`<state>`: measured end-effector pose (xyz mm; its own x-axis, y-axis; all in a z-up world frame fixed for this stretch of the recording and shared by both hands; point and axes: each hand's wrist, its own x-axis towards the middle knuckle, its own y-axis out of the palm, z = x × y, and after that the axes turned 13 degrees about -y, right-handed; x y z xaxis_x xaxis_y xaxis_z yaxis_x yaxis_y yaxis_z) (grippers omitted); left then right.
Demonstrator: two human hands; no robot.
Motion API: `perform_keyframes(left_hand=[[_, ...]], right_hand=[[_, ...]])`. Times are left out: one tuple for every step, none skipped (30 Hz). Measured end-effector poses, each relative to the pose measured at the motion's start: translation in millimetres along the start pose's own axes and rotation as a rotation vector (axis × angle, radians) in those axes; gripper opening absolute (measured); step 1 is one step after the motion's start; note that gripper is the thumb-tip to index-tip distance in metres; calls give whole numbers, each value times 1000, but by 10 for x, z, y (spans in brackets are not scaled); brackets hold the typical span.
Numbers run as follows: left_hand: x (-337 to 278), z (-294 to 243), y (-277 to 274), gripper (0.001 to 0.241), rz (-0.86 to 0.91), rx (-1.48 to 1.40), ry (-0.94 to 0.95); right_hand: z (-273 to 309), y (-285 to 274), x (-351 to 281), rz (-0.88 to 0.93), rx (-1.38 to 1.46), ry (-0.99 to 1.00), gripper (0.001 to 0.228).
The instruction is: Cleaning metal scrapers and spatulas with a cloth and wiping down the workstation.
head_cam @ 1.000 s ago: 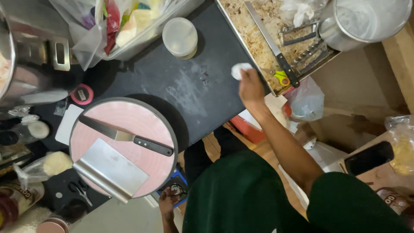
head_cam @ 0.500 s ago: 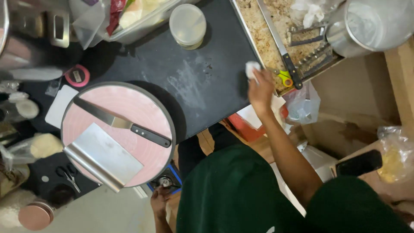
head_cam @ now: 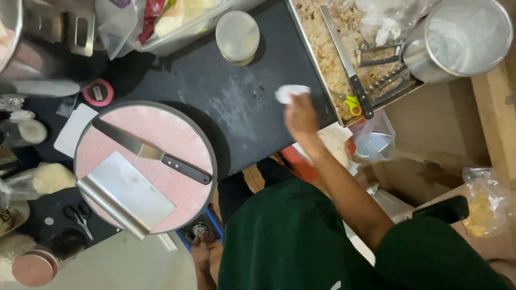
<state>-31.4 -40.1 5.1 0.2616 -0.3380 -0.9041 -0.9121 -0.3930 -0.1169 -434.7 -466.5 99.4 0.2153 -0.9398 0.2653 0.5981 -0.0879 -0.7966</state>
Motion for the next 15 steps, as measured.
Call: perform_keyframes(left_hand=[[5, -10, 13, 41, -119, 10, -94], [85, 63, -55, 41, -124, 4, -97], [163, 140, -122, 36, 256, -424, -154], [300, 178, -162, 32, 651, -843, -202], [310, 152, -144, 32, 655, -844, -201], [319, 109, -132, 33, 803, -873, -274], [328, 68, -121, 34, 951, -898, -348], [237, 61, -55, 34, 948, -900, -346], [145, 55, 7, 31, 475, -476, -230], [96, 9, 91, 29, 6, -52, -103], [196, -33, 51, 29, 4, -57, -96], [281, -53, 13, 29, 444, -600, -370], [368, -72, -25, 29, 894, -1141, -634], [317, -63, 3, 29, 891, -1144, -628], [267, -53, 33, 26, 491, -726, -349]], right_hand=[[-254, -44, -150, 5, -207, 18, 32], [-232, -190, -236, 11, -203, 12, 32], [-213, -336, -322, 27, -208, 146, 34], [-220, -499, -393, 36, -220, 283, 36], [-211, -483, -493, 34, -222, 281, 36], [-200, -463, -585, 18, -258, 326, 35], [-190, -442, -678, 2, -293, 371, 33], [-187, -394, -704, 4, -290, 369, 33], [-180, -345, -732, -14, -299, 398, 30], [-186, -283, -706, -39, -307, 421, 28], [-212, -217, -646, -43, -302, 415, 28], [-240, -160, -607, -123, -301, 239, 27], [-269, -102, -569, -201, -298, 63, 27], [-211, -15, -390, -201, -292, 59, 27], [-152, 72, -213, -201, -255, 75, 20]])
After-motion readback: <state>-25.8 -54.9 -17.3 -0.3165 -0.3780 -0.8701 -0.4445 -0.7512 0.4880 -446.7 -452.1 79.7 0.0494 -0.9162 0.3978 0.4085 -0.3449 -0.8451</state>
